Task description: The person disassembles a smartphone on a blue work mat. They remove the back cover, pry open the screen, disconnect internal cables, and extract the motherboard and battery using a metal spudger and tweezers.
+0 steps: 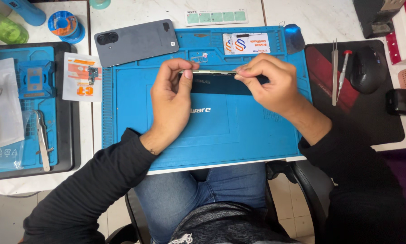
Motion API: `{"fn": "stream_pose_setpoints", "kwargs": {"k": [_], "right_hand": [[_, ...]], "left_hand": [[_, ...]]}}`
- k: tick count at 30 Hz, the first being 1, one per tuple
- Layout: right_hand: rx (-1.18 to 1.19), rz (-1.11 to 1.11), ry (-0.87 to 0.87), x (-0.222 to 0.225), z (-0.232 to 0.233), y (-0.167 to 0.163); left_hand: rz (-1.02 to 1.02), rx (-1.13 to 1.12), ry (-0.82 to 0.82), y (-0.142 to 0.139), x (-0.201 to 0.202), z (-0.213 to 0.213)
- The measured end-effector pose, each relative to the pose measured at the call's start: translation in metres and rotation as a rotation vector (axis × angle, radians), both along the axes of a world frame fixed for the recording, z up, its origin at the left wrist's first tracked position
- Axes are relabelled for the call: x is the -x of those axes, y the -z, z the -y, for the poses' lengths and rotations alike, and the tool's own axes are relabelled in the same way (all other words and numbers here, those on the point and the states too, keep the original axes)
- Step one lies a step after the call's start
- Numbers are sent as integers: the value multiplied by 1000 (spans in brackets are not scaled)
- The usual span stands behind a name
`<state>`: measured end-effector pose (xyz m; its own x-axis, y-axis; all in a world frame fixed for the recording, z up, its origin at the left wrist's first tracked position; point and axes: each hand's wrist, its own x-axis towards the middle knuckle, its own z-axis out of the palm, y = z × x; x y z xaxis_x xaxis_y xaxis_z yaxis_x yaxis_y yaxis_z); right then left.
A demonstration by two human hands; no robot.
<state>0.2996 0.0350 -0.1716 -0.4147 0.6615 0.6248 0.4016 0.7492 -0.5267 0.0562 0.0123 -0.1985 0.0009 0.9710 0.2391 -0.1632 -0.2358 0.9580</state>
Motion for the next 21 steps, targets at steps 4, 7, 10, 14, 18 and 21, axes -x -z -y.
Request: {"fn": "stream_pose_setpoints", "kwargs": {"k": [4,7,10,14,18,21], "right_hand": [[308,-217,-69,-5,1,-2],[310,-238,-59,-7,2,-2],[389,-307,-42,-7,1,-5],[237,-188,76,-10,4,-18],[273,-223,12,-2,15,-28],[195,-95,24,0,20,-35]], "left_hand": [[-85,-34,51,2,0,-3],[-50,-37,101,6,-4,-6],[-73,43,117,8,-3,-9],[-81,-2,137,6,-2,-6],[-58,-61,175,-3,-5,2],[-81,-53,175,-9,-9,8]]}}
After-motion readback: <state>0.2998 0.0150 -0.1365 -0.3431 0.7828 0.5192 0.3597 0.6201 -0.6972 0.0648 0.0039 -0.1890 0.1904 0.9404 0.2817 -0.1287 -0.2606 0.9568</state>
